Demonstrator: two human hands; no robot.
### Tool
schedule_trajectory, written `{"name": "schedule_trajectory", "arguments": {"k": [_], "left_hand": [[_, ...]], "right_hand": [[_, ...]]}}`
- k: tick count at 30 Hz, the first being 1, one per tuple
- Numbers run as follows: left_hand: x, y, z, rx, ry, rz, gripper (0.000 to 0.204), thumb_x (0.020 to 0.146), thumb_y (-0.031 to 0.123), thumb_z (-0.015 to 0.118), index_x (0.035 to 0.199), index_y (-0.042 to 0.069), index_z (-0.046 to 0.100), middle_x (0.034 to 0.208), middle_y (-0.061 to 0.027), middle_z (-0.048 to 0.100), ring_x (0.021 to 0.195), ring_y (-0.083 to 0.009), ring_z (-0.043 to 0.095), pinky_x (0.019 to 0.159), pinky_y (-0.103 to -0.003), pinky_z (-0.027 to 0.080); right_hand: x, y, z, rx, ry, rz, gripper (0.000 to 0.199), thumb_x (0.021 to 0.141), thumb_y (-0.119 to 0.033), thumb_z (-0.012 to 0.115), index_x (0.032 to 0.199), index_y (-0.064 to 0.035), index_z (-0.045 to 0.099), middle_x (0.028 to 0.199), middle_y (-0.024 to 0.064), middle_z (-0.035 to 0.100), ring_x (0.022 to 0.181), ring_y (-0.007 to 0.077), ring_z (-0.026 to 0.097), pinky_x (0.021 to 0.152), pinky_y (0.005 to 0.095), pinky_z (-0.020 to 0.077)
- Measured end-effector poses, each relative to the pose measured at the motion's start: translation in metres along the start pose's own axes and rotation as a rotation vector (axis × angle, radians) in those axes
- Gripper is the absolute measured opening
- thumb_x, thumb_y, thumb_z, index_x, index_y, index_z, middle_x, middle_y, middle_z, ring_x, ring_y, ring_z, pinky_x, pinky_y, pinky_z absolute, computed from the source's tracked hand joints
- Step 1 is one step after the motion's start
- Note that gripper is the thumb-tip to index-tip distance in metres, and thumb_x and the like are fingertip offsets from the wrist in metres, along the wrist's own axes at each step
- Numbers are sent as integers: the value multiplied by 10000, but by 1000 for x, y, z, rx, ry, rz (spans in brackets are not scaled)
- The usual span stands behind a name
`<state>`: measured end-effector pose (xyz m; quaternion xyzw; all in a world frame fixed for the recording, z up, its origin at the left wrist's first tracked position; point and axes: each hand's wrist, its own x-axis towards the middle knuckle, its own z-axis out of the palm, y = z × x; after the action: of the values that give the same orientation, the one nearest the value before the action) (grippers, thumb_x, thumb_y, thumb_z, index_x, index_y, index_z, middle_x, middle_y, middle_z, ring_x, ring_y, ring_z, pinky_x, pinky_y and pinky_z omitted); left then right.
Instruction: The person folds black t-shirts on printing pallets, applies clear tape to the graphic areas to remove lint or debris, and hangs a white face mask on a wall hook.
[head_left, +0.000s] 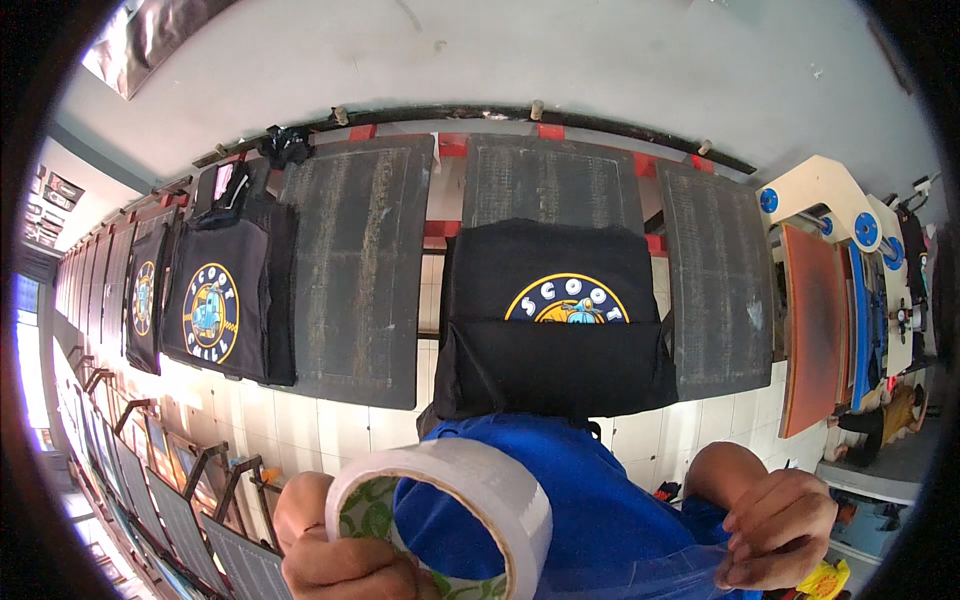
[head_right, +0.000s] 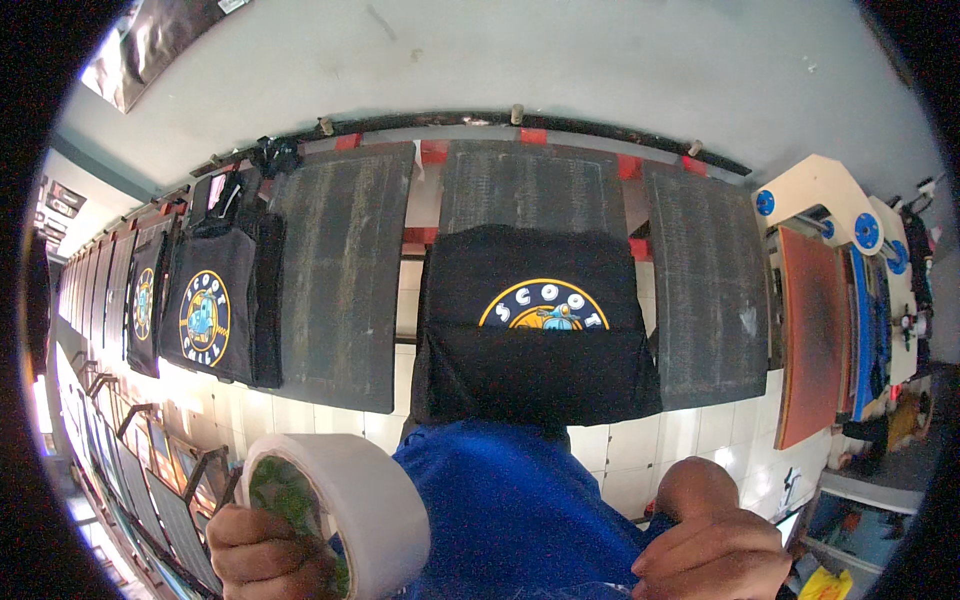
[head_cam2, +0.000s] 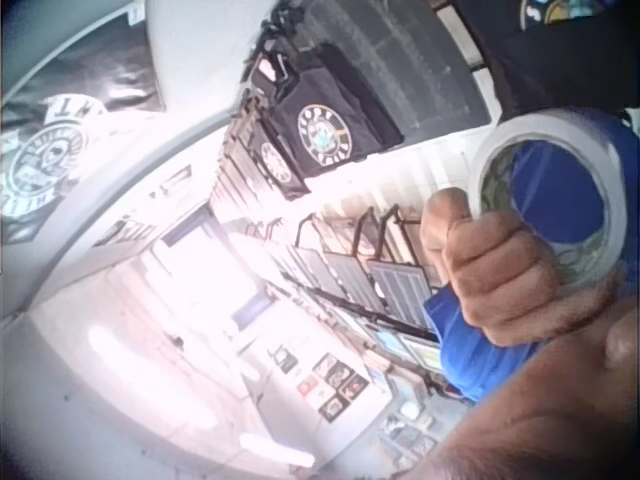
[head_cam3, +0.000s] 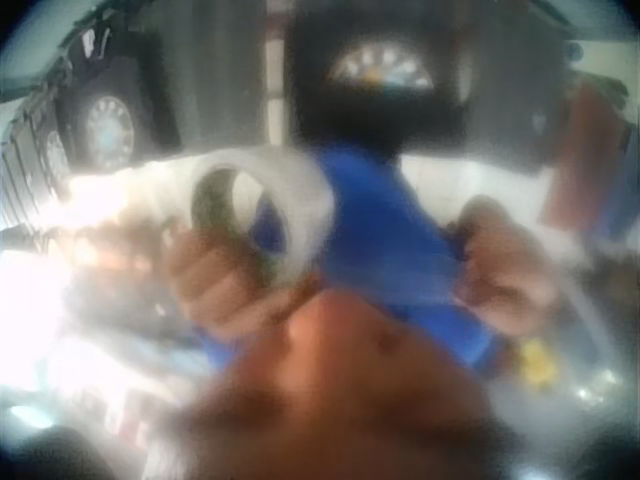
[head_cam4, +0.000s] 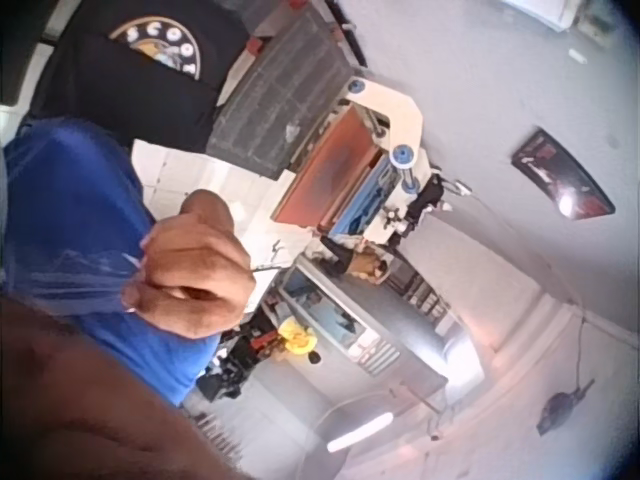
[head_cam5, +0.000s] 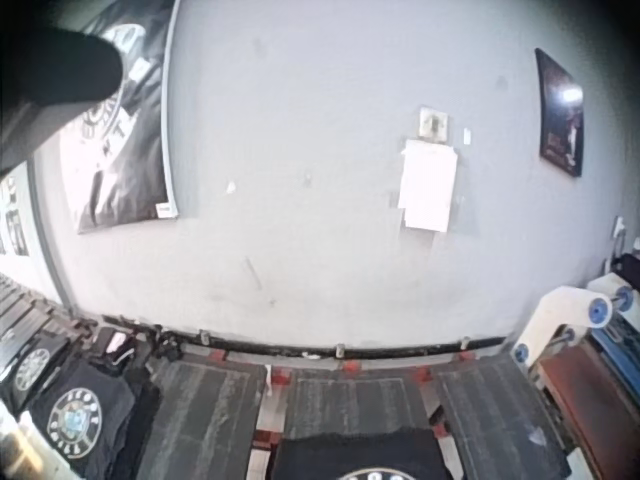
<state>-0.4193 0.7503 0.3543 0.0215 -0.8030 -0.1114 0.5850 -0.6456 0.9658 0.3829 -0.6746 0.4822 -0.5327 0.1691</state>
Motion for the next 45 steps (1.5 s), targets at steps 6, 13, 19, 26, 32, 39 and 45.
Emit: {"name": "schedule_trajectory", "arguments": {"k": [6, 13, 19, 26, 32, 39, 45], "left_hand": [[4, 42, 66, 590, 615, -724, 268, 502, 365, 664, 750, 348, 764, 510, 63, 317, 516, -116, 410, 622, -336, 322], [9, -37, 9, -138, -463, -159, 126, 807, 177, 772, 931, 158, 778, 506, 64, 415, 415, -76, 448, 461, -300, 472], [-22, -52, 8, -187, -461, -221, 231, 754, 208, 782, 981, 162, 796, 559, 33, 520, 484, -123, 530, 514, -312, 451], [-10, -36, 20, -64, -13, -32, 219, 596, 360, 701, 787, 269, 756, 530, 59, 329, 580, -133, 449, 642, -365, 379], [4, -54, -16, -455, -497, -169, 77, 801, 215, 743, 864, 194, 781, 711, -6, 558, 679, -160, 560, 644, -337, 444], [-61, -141, 61, 56, -567, -861, 195, 970, 114, 646, 1134, 25, 704, 936, -153, 716, 754, -230, 650, 672, -357, 500], [-257, -238, 22, 687, -771, -652, 417, 942, 114, 664, 1356, 89, 617, 1066, -114, 666, 978, -288, 605, 869, -430, 437]], "right_hand": [[5, 0, 7, 63, 53, 91, 238, 820, -32, 748, 1055, -53, 712, 941, 114, 641, 837, 241, 642, 745, 435, 546], [5, 10, 7, -23, 34, 81, 169, 802, -77, 808, 965, -91, 765, 913, 66, 619, 787, 177, 640, 672, 318, 578], [17, 39, 9, -141, -39, 118, 148, 772, -111, 855, 901, -125, 785, 910, 59, 628, 790, 182, 646, 695, 294, 568], [29, 32, 17, 171, 133, 83, 206, 815, -19, 731, 1005, -33, 652, 898, 103, 615, 759, 229, 578, 679, 390, 518], [26, 31, 18, 69, 199, -17, 291, 744, -117, 826, 990, -83, 673, 902, 81, 613, 767, 194, 588, 642, 341, 507], [3, 50, 36, -201, 460, -101, 402, 661, -232, 937, 972, -141, 698, 907, 54, 611, 777, 153, 599, 598, 284, 493], [18, 182, 41, -78, 435, 549, 424, 683, -148, 939, 924, -61, 601, 816, 3, 515, 743, 125, 491, 682, 281, 423]]}}
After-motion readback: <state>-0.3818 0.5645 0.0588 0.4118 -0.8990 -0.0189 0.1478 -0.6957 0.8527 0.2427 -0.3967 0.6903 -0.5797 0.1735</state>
